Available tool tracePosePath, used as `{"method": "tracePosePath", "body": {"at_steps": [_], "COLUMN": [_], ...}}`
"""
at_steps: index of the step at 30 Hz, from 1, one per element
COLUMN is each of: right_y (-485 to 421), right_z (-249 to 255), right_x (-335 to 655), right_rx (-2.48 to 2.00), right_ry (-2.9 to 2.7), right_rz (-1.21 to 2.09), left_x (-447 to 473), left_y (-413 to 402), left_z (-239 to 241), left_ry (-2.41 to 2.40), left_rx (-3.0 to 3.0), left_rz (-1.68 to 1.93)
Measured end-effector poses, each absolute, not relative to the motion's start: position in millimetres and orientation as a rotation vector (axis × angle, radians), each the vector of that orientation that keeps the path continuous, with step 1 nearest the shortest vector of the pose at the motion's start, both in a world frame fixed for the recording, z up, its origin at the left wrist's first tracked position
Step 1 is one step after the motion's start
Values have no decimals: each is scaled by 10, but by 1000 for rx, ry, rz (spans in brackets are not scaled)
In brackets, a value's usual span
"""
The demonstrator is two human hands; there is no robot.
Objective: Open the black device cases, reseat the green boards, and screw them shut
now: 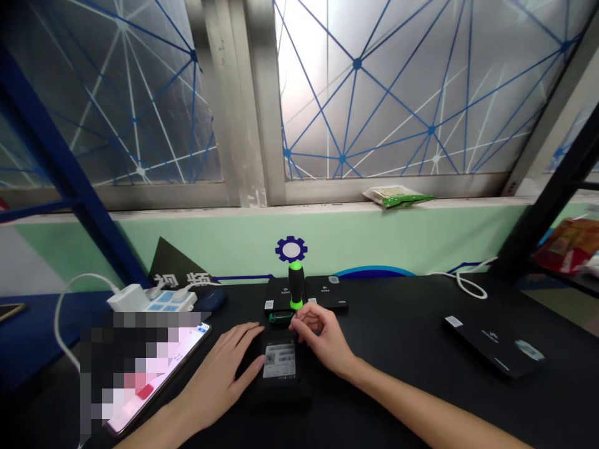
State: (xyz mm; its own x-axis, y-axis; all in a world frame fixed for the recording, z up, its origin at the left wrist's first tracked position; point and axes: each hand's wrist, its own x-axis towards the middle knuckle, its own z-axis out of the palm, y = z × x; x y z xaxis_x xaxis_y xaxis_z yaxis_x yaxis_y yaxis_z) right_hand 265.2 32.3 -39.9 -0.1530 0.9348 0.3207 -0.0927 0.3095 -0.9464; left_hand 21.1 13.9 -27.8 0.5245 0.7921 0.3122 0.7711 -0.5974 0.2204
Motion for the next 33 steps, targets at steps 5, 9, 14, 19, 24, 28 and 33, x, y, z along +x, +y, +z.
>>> {"method": "tracePosePath", "body": {"at_steps": [5,9,14,19,24,28,33], "right_y": [300,297,332,343,338,319,280], "right_z": [-377,-373,-425,-428,-410,-387,-349], "right_x": [2660,2663,2655,2637,2625,2634,2632], "right_rx": [-860,-850,-876,-877,-873,-874,-875], "right_ry": [-1449,-1493,-1481,-1413,-1370,-1430,-1488], "right_rz": [1123,1107,1052,1049,1055,1043,993], "left_x": [206,207,187,179,192,202,191], "left_y": [137,137,152,155,139,132,138], "left_z": [-269,-242,-274,-284,-227,-201,-218], "left_ry": [1398,1409,1398,1404,1388,1377,1378], "left_rx": [2686,2698,2719,2706,2718,2735,2735], "left_rz": [570,558,561,538,567,585,551]}}
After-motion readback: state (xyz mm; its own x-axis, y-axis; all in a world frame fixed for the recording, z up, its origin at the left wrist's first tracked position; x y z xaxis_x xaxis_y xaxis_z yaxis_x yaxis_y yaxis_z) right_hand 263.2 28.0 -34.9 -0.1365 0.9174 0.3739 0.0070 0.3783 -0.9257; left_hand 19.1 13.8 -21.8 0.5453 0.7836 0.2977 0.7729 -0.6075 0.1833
